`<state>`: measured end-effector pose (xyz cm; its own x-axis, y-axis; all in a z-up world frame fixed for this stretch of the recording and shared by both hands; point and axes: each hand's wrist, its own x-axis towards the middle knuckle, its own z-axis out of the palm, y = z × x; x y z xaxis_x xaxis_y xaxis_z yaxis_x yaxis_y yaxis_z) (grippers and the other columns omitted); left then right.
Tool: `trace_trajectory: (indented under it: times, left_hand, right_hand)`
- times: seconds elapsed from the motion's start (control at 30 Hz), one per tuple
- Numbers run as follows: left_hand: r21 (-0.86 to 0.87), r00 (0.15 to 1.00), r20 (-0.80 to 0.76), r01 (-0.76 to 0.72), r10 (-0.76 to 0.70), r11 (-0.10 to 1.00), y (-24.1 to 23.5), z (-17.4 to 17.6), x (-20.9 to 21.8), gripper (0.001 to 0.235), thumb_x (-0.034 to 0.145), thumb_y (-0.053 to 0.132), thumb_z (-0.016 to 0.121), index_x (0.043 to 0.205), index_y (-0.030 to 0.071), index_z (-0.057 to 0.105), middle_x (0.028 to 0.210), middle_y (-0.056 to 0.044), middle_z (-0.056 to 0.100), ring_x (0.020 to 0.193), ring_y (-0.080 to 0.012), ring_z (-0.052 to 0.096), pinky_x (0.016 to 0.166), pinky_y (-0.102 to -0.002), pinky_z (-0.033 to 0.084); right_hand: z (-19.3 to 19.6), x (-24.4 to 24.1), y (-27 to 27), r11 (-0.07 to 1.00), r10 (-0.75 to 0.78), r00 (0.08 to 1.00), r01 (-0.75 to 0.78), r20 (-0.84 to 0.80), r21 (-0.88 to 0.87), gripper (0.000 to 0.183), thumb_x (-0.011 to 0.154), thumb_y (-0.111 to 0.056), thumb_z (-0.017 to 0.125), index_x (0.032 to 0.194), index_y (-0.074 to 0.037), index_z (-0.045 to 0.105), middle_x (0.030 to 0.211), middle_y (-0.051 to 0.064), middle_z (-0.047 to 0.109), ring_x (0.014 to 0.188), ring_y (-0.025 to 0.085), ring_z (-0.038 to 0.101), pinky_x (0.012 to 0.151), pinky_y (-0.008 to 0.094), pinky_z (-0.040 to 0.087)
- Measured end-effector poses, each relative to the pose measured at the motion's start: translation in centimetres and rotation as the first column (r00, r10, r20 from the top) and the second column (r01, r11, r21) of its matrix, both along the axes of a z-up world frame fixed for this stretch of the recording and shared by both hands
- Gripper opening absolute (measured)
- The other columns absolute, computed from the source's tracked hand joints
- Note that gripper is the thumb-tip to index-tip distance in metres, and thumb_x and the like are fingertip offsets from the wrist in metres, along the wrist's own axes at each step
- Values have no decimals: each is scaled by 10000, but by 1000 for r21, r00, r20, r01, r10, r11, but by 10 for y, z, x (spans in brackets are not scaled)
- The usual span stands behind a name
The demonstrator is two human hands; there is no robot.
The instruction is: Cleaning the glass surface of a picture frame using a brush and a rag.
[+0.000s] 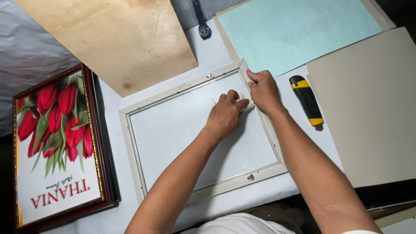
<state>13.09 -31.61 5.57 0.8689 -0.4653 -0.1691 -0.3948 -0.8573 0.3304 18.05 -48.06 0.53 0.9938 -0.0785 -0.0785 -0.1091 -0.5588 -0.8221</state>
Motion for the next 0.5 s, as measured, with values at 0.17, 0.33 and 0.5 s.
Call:
trace_trajectory:
  times: [0.17,0.33,0.5]
  left_hand:
    - [-41,996,-11,89,-90,995,-4,-2,-31,315,986,189,614,1298,215,645,1186,-110,509,1057,-350,600,829,-461,625]
    - [-66,982,-39,184,-187,981,-12,5,-69,317,985,172,586,1296,197,643,1199,-119,504,1048,-355,588,813,-458,628]
    - [-103,933,-8,357,-360,928,-20,10,-102,313,993,112,535,1280,162,646,1196,-126,514,1011,-357,586,804,-439,620]
  right_hand:
    - [2,8,-5,1000,26,998,-27,-64,-13,436,892,-100,680,1307,-231,716,1149,50,659,1100,259,669,931,365,536]
    - [14,-1,2,1000,21,998,-22,-54,-14,430,915,-75,671,1336,-158,694,1165,105,644,1127,302,659,950,387,535]
    - [11,-3,9,998,10,999,-12,-33,-65,422,981,-69,593,1394,-136,649,1205,116,594,1181,296,622,994,381,511]
